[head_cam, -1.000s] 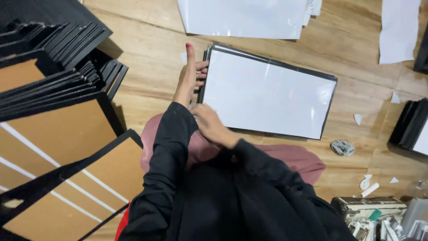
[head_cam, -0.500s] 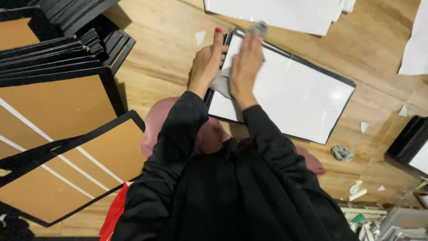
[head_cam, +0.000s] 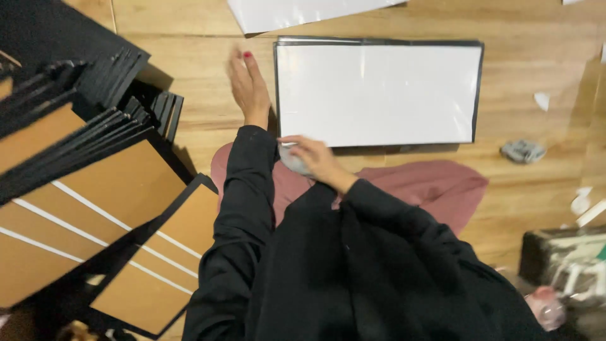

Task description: The person sits on the floor and wipes the surface of a black rectangular frame with a gray cloth. They flip the frame over to clean the other side, then place a white sheet of paper onto the frame and smooth it down with their hands. The person repeats this process with another frame.

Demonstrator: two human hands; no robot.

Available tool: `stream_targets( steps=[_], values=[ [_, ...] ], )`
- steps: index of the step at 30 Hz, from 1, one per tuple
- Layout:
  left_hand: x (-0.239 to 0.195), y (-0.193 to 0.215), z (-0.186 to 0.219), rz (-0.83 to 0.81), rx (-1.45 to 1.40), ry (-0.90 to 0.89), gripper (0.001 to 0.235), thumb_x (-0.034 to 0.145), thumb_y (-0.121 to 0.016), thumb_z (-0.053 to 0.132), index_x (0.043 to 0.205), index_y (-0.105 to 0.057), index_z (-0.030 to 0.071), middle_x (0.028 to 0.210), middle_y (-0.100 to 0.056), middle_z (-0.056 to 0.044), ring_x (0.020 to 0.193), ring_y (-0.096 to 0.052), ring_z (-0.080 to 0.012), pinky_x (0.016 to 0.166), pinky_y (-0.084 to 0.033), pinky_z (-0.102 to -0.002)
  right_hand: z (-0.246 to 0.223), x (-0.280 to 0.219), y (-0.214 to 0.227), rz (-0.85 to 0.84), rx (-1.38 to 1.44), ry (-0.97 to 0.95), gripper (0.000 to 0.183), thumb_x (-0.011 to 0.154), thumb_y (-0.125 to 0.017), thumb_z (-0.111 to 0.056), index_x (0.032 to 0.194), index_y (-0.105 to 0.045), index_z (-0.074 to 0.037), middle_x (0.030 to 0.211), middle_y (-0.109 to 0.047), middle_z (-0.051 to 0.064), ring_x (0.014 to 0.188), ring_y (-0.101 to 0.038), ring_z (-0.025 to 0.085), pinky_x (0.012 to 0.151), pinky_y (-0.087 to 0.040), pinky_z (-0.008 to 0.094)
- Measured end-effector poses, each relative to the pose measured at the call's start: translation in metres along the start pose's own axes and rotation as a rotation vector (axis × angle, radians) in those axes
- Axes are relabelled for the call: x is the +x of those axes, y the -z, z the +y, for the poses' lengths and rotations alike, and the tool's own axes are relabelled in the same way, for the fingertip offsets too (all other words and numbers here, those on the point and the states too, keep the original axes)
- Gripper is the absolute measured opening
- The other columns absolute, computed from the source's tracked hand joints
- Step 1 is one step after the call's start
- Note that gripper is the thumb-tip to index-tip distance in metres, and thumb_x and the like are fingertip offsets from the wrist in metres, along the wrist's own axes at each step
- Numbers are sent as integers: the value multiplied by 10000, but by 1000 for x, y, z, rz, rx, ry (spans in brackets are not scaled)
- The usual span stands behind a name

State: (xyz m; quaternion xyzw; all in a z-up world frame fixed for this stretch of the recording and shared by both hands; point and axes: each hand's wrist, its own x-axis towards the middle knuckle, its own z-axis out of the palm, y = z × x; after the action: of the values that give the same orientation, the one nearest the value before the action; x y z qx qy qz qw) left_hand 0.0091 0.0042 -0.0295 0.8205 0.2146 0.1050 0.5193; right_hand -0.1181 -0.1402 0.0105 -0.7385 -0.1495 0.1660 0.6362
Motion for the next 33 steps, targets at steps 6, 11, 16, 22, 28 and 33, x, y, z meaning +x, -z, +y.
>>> stream_targets(
  steps=[6, 11, 16, 22, 28, 33],
  values=[
    [-53, 21, 32, 375, 202, -666, 693, 877, -106, 632, 1417, -209, 210, 1498, -125, -3, 1436, -87, -228, 1212, -38, -549, 42, -118, 61, 436, 360, -282, 285, 842, -561, -296, 755, -665, -45, 588, -606, 38, 535, -553, 82, 532, -403, 174],
    [-81, 4, 27, 160, 399, -715, 686, 882, -89, 664, 1452, -86, 281, 1529, 60, 18, 1443, 38, -212, 1179, 56, -568, 10, -126, 85, 597, 378, -326, 185, 776, -631, -225, 895, -625, -84, 877, -629, 18, 795, -578, 97, 726, -451, 213],
    [-78, -7, 26, -55, 683, -871, 581, 985, -105, 545, 1477, -25, 245, 1529, 87, -7, 1439, 62, -235, 1166, 18, -558, -6, -51, 102, 580, -157, -102, 275, 803, -656, -255, 1033, -637, -104, 1031, -640, 28, 982, -570, 118, 877, -403, 249],
    [-71, -9, 20, -504, 863, -562, 541, 1029, -321, 297, 1462, -18, 182, 1506, 53, 10, 1399, 51, -208, 1100, -12, -544, 56, 44, 71, 379, -810, 114, 178, 746, -664, -56, 911, -620, -8, 883, -564, 161, 823, -514, 345, 666, -433, 419],
    [-73, -9, 28, -474, 1043, -553, 566, 1051, -395, 304, 1475, -39, 184, 1510, 22, 18, 1404, 17, -204, 1115, -78, -550, 18, -12, 44, 350, -1269, 345, 288, 723, -495, 90, 1007, -530, 57, 836, -487, 179, 677, -457, 301, 584, -392, 360],
    [-76, -8, 41, -519, 1106, -527, 453, 1052, -369, 323, 1425, -162, 172, 1478, -162, 1, 1347, -84, -249, 1063, -49, -553, 114, -44, 23, 127, -1077, 337, 152, 869, -432, 43, 995, -518, 44, 927, -499, 169, 874, -518, 296, 804, -443, 376]
  ],
)
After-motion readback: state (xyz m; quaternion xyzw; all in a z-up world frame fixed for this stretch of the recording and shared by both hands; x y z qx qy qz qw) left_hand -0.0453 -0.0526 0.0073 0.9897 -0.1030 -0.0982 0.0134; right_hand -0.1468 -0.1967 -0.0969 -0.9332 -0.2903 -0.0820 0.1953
